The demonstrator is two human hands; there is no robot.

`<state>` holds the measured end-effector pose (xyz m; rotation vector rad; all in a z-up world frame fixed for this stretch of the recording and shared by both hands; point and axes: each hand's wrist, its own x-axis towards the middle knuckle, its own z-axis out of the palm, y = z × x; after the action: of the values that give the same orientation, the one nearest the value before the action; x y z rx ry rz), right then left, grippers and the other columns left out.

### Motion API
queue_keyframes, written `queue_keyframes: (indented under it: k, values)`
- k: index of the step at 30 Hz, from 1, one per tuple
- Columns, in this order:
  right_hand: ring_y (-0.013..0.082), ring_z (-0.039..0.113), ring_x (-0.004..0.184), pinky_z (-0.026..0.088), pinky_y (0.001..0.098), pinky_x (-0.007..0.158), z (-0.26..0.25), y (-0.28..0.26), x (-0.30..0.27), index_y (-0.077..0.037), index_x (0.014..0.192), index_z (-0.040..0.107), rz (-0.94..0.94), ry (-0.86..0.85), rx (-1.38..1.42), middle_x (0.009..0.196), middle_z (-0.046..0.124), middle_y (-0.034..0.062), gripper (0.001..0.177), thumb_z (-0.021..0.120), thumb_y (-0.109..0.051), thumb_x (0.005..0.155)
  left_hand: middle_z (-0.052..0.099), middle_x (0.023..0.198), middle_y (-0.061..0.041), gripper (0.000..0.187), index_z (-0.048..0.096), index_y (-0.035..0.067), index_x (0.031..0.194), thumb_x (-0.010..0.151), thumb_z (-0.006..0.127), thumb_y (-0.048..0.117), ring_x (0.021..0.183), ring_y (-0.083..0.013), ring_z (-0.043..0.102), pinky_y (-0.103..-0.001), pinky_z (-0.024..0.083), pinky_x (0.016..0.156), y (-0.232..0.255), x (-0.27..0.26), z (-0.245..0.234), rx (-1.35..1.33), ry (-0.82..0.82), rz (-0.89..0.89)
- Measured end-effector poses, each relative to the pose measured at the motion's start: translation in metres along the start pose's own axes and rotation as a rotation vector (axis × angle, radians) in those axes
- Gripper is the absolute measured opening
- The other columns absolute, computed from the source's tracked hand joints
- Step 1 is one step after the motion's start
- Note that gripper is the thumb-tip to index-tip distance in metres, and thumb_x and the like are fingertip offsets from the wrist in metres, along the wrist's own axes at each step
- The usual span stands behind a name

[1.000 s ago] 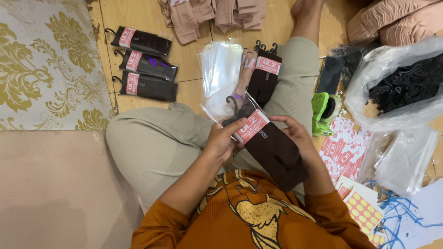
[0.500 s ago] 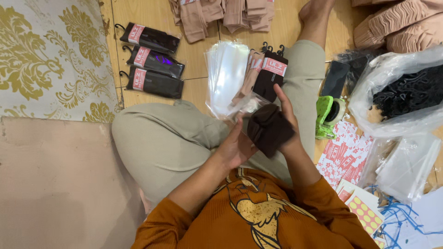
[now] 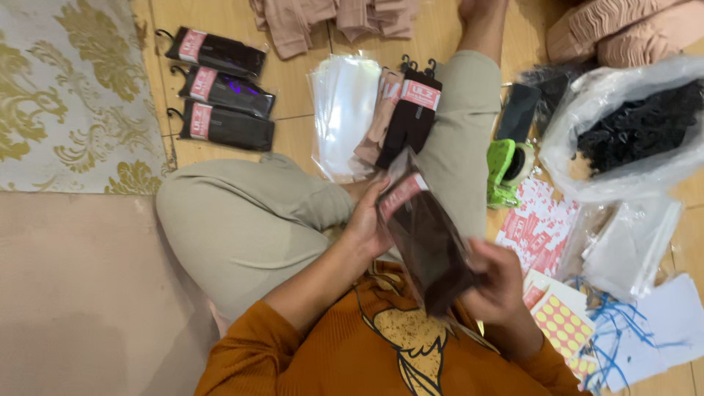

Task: The person places pairs of socks into individual plastic sleeves and uses a tape dispenser to seal them.

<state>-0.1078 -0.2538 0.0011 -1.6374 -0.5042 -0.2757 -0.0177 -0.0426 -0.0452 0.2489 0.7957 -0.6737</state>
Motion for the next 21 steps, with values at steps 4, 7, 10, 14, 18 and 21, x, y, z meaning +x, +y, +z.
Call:
queue_keyframes:
  k: [4,7,10,14,18,21]
  values:
    - [0.0189,0.052,0.061,0.040,0.0300,0.061,-0.023,-0.088,0.080,-0.012,0.135,0.061,0.165,-0.405,-0.430,0.072,0.059,0.0019,0.046,0.073,-0.010,0.091,0.075,0.092,-0.012,0.032,0.077,0.014,0.095,0.073,0.078,0.038,0.087,-0.0277,0.069,-0.042,0.056,0.083,-0.001,0.027,0.024,0.127,0.074,0.013]
    - [0.0133,0.059,0.045,0.043,0.0304,0.051,-0.063,-0.078,0.086,-0.007,0.127,0.066,0.073,-0.650,0.174,0.075,0.082,-0.0021,0.059,0.077,-0.054,0.093,0.077,0.089,-0.018,0.021,0.074,0.003,0.093,0.073,0.081,0.001,0.075,-0.0254,0.074,-0.037,0.063,0.066,-0.022,0.065,0.014,0.160,0.115,0.191]
    - [0.0161,0.060,0.064,0.049,0.0356,0.065,-0.049,-0.004,0.077,0.002,0.115,0.075,0.380,-0.139,-0.329,0.069,0.071,0.0115,0.029,0.074,-0.011,0.088,0.076,0.082,-0.012,0.029,0.077,0.007,0.096,0.074,0.092,0.017,0.074,-0.0191,0.075,-0.036,0.064,0.060,-0.041,0.128,-0.016,0.680,-0.026,0.375]
    - [0.0391,0.062,0.110,0.046,0.0496,0.090,-0.010,0.102,0.038,-0.007,0.101,0.067,0.236,-0.041,-1.124,0.120,0.067,0.0126,0.025,0.071,-0.031,0.097,0.072,0.108,-0.015,0.048,0.065,0.002,0.128,0.081,0.077,0.002,0.096,-0.0205,0.072,-0.030,0.062,0.082,-0.034,0.142,-0.017,0.934,-0.110,0.456]
    - [0.0258,0.061,0.097,0.041,0.0391,0.073,0.003,0.111,0.020,-0.016,0.072,0.058,-0.057,0.028,-1.202,0.101,0.067,-0.0043,0.038,0.065,-0.040,0.102,0.071,0.093,-0.008,0.040,0.069,0.009,0.125,0.086,0.077,0.009,0.076,-0.0133,0.072,-0.026,0.064,0.066,-0.011,0.113,-0.022,1.110,-0.057,0.500]
    - [0.0285,0.061,0.097,0.040,0.0403,0.074,0.003,0.110,0.029,-0.014,0.070,0.057,-0.088,-0.011,-1.129,0.105,0.069,-0.0018,0.045,0.058,-0.043,0.105,0.075,0.085,-0.003,0.039,0.077,0.010,0.111,0.074,0.088,0.017,0.070,-0.0091,0.073,-0.023,0.062,0.061,-0.018,0.102,-0.030,1.414,-0.065,0.455]
